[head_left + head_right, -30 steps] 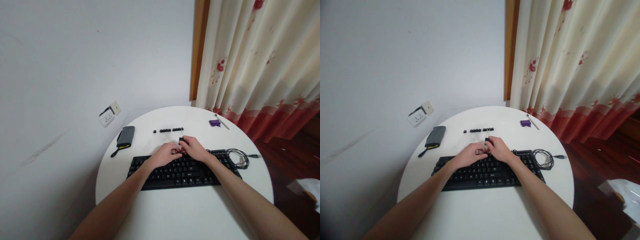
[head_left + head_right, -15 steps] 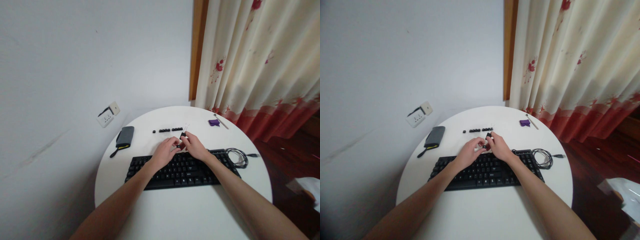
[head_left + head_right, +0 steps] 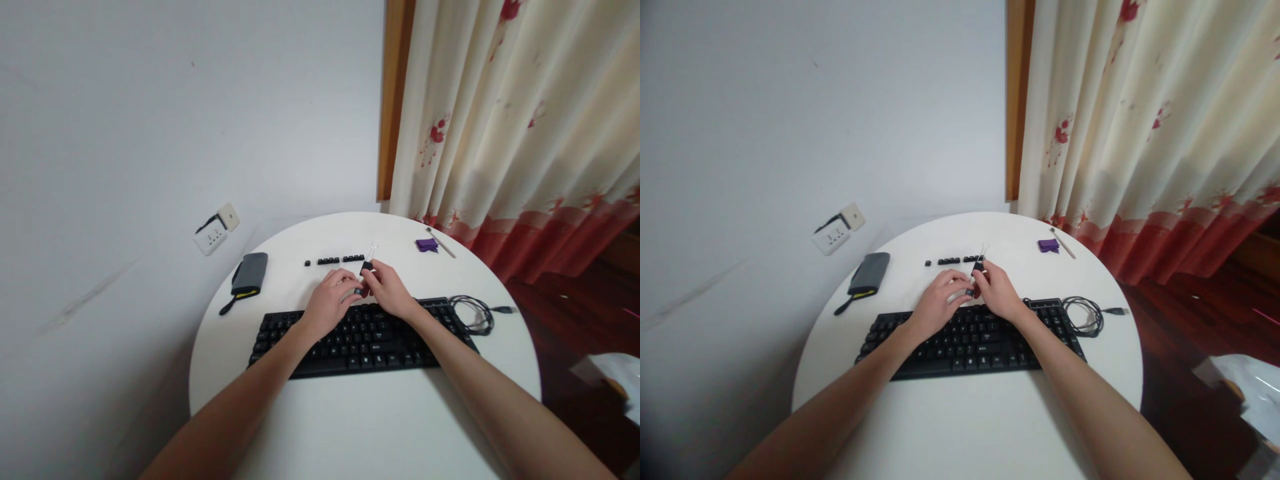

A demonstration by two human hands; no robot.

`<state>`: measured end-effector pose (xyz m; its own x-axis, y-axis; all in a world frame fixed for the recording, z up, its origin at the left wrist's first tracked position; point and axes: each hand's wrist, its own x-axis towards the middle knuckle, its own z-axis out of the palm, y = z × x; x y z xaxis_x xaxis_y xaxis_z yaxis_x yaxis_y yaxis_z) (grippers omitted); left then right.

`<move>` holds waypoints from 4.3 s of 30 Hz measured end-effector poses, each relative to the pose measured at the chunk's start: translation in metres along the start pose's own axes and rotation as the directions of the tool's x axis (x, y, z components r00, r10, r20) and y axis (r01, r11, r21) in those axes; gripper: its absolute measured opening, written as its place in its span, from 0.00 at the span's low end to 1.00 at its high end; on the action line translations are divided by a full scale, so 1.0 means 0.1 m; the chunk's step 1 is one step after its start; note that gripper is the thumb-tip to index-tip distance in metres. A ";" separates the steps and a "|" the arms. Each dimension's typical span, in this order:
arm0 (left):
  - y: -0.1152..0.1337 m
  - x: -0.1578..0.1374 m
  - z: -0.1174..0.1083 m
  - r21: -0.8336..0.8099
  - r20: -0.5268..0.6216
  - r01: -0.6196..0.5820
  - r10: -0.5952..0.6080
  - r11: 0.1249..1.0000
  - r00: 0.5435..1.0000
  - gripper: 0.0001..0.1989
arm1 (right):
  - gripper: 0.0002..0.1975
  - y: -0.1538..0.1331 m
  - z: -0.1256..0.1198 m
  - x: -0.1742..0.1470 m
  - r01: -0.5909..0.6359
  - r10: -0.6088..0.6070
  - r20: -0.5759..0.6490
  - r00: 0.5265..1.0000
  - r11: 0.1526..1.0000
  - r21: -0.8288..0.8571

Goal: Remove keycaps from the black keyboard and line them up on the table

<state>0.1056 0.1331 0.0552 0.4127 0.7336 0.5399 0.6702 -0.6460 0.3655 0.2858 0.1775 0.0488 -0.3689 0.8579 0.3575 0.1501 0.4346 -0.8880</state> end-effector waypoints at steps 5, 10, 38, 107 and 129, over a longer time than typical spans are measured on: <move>0.03 0.01 0.01 -0.101 -0.064 0.009 -0.016 0.995 0.998 0.07 | 0.17 -0.02 0.01 0.01 -0.029 0.029 -0.015 0.999 0.999 0.045; -0.13 0.03 0.01 -0.107 -0.112 0.185 -0.196 0.977 0.974 0.07 | 0.16 0.00 -0.06 0.08 -0.073 0.091 -0.163 0.982 0.991 0.111; -0.49 1.11 0.63 0.402 0.219 0.233 -0.339 0.886 0.915 0.09 | 0.12 0.07 -0.46 0.24 -0.008 0.123 -0.543 0.831 0.978 0.210; -0.03 0.03 0.10 -0.231 0.389 0.363 -0.257 0.902 0.885 0.08 | 0.08 -0.18 -0.33 -0.05 0.030 -0.014 0.341 0.940 0.999 -0.041; -0.05 0.04 0.15 -0.194 0.340 0.313 -0.236 0.930 0.910 0.06 | 0.11 -0.01 -0.16 -0.03 0.123 -0.035 0.227 0.973 0.915 -0.385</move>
<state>0.1126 0.1424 0.0440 0.4277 0.8919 0.1472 0.6325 -0.4116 0.6561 0.3016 0.1788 0.0536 -0.5727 0.7574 0.3137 0.4452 0.6087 -0.6567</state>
